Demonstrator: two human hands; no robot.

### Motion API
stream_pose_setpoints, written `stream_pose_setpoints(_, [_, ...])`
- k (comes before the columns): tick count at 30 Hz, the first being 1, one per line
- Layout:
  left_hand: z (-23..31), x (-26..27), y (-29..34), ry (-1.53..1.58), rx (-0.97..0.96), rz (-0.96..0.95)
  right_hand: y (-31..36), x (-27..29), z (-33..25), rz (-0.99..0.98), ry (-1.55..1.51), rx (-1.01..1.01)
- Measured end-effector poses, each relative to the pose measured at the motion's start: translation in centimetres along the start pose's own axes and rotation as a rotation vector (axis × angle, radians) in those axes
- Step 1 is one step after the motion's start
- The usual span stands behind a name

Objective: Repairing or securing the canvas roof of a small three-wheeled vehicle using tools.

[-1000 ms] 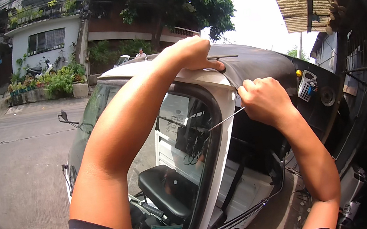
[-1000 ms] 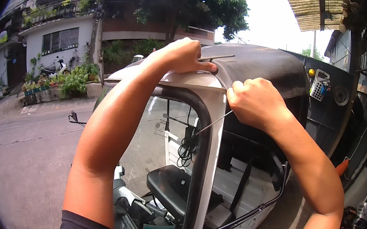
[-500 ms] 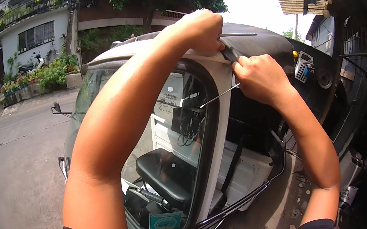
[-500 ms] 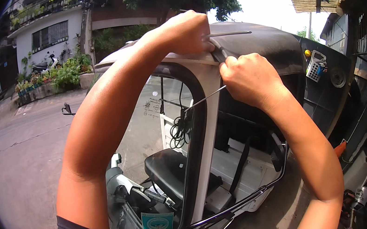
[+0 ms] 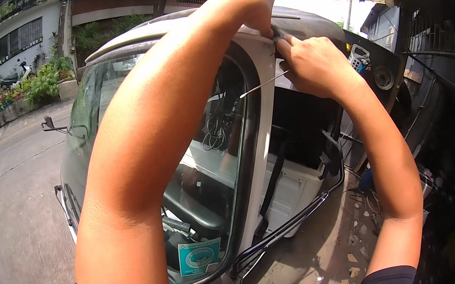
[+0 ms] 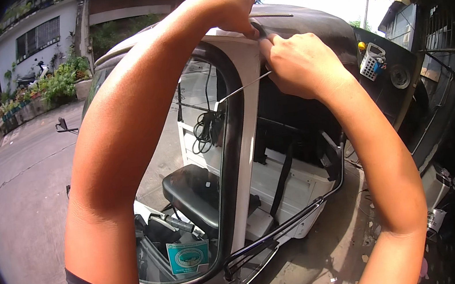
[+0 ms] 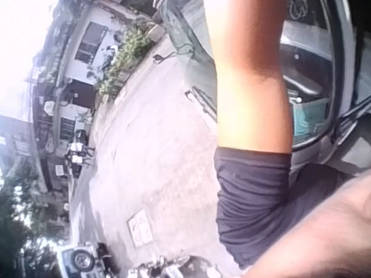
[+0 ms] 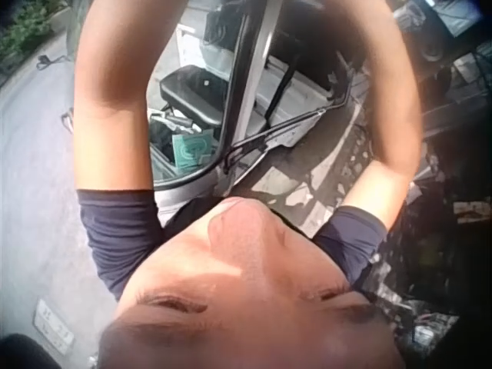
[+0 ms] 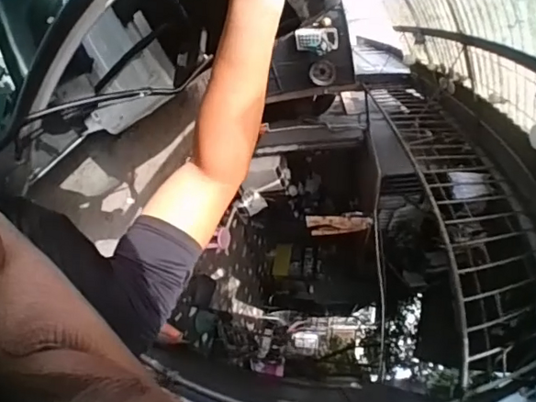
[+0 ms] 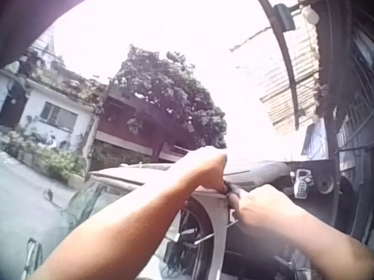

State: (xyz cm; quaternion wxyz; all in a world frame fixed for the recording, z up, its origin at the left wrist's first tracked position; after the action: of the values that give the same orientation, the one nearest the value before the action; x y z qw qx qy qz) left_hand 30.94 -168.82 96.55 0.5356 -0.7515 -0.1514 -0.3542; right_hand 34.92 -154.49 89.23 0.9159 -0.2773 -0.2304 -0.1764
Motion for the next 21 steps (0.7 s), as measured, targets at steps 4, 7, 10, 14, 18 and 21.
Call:
stream_pose_setpoints(4, [-0.7, -0.7, 0.8, 0.030, 0.038, 0.039, 3.2, 0.2, 1.2, 0.241, -0.464, -0.160])
stream_pose_setpoints(7, [0.0, -0.7, 0.4, -0.010, 0.026, 0.043, 6.8, 0.1, 2.7, 0.439, -0.761, -0.261])
stream_pose_setpoints(10, [0.0, 0.6, 1.0, 0.008, 0.077, -0.040, 8.9, 0.2, 2.8, 0.461, -0.780, -0.402])
stream_pose_setpoints(14, [-0.8, -0.6, -1.2, 0.011, 0.012, -0.096, 8.8, 2.4, 0.2, 0.277, -0.713, -0.601])
stream_pose_setpoints(18, [-0.3, -0.9, -1.8, 0.099, -0.011, -0.073, 7.8, 4.0, -0.9, 0.087, -0.496, -0.637])
stream_pose_setpoints(21, [-0.7, -0.3, -1.5, 0.123, 0.005, -0.084, 7.0, 6.5, -1.6, 0.032, -0.459, -0.695])
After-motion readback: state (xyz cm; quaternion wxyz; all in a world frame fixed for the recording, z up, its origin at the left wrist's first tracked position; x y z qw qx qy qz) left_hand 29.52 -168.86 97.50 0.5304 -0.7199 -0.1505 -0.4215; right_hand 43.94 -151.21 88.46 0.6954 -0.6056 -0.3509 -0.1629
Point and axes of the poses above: each hand's wrist, its own y-axis away from the middle knuckle, its own x-axis out of the back of the hand, z = x × y, the point moved 3 cm from there along -y, towards the middle knuckle, and after that the axes turned 6 degrees about x, right-handed, at the moved point
